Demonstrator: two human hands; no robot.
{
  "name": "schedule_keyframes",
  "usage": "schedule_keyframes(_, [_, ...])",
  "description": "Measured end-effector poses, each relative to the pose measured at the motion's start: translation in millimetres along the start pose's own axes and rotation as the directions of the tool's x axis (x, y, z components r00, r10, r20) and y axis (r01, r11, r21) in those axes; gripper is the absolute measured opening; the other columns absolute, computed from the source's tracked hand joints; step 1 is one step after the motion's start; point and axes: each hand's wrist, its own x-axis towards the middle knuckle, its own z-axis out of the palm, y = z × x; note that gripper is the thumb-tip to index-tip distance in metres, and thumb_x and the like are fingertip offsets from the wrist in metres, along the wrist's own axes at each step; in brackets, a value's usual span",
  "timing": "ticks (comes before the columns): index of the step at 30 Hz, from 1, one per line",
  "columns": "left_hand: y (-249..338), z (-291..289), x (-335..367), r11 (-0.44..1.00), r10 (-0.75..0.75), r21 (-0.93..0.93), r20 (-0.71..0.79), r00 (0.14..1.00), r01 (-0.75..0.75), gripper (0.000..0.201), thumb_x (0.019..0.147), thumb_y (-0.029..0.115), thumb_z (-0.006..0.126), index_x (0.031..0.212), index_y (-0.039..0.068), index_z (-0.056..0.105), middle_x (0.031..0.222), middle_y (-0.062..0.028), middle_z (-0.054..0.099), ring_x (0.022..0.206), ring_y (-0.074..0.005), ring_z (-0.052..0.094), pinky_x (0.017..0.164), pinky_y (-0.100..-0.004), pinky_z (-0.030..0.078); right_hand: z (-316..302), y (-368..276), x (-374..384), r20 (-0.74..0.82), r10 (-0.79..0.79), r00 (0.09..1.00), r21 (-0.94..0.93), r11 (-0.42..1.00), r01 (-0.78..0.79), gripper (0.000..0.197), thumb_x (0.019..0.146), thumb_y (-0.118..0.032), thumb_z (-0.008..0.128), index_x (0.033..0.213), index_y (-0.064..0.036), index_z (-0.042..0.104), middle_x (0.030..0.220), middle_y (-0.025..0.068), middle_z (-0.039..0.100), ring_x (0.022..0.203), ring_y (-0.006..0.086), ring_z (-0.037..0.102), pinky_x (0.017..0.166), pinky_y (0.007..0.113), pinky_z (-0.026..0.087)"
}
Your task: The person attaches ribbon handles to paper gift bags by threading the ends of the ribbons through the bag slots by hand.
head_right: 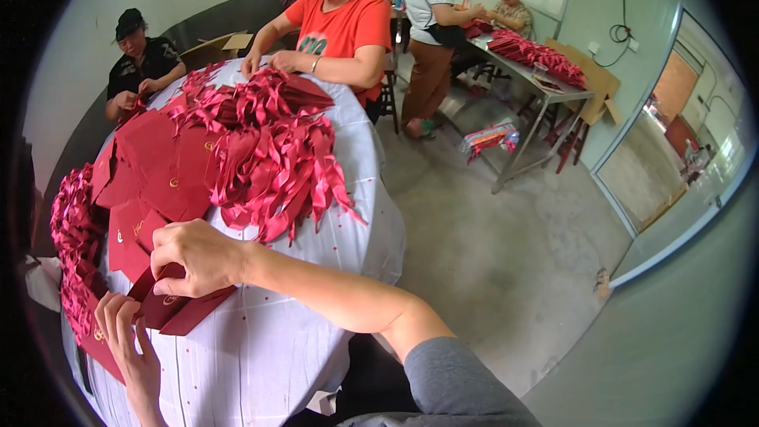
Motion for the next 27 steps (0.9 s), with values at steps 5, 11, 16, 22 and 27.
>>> schedule_keyframes(5, [-0.5,4.3,-4.0,1.0,0.011,0.004,-0.056,0.998,-0.011,0.021,0.079,-0.006,0.054,0.098,0.002,0.051,0.106,-0.0144,0.05,0.108,-0.0335,0.046,0.093,-0.0444,0.037,2.4,0.0,-0.6,-0.025,0.013,1.0,0.003,1.0,-0.013,0.02,0.072,-0.026,0.073,0.074,-0.0071,0.067,0.076,0.0089,0.058,0.076,0.0267,0.059,0.067,0.037,0.047])
schedule_keyframes(11, [6.0,0.2,-0.8,0.995,-0.003,0.097,-0.052,0.999,0.008,0.02,0.078,-0.003,0.056,0.096,0.002,0.05,0.098,-0.0145,0.048,0.101,-0.0333,0.046,0.092,-0.045,0.034,-0.3,-4.3,0.3,0.021,0.037,0.999,0.033,0.999,-0.037,0.019,0.074,-0.022,0.073,0.078,-0.0051,0.067,0.082,0.0082,0.059,0.079,0.0258,0.059,0.068,0.036,0.048])
schedule_keyframes(16, [13.7,-8.1,5.6,0.991,-0.036,0.125,-0.053,0.998,0.043,0.014,0.079,0.001,0.058,0.093,0.004,0.054,0.084,-0.0106,0.05,0.089,-0.0282,0.048,0.087,-0.0405,0.033,1.2,-1.6,-0.9,-0.006,-0.009,1.0,0.062,0.998,0.01,0.017,0.076,-0.021,0.071,0.075,-0.0051,0.066,0.077,0.0088,0.059,0.077,0.0272,0.058,0.068,0.037,0.047])
schedule_keyframes(22, [-1.0,-17.4,6.9,0.989,-0.056,-0.136,0.011,0.998,0.057,0.007,0.081,0.0,0.06,0.085,0.001,0.056,0.07,-0.0089,0.047,0.062,-0.0221,0.049,0.058,-0.031,0.037,5.1,-2.7,2.6,0.042,-0.101,0.994,0.113,0.989,0.095,0.013,0.078,-0.017,0.069,0.074,-0.0053,0.066,0.075,0.0077,0.057,0.075,0.0264,0.055,0.068,0.037,0.045])
schedule_keyframes(27, [12.1,-33.1,15.3,0.983,-0.171,-0.026,0.192,0.966,0.179,0.013,0.091,0.016,0.058,0.098,0.007,0.063,0.09,-0.0137,0.066,0.072,-0.0332,0.065,0.059,-0.0377,0.05,4.6,0.0,0.8,0.025,-0.076,0.997,0.159,0.985,0.071,0.013,0.078,-0.016,0.07,0.073,-0.0051,0.067,0.074,0.0078,0.057,0.074,0.0262,0.054,0.069,0.037,0.045])
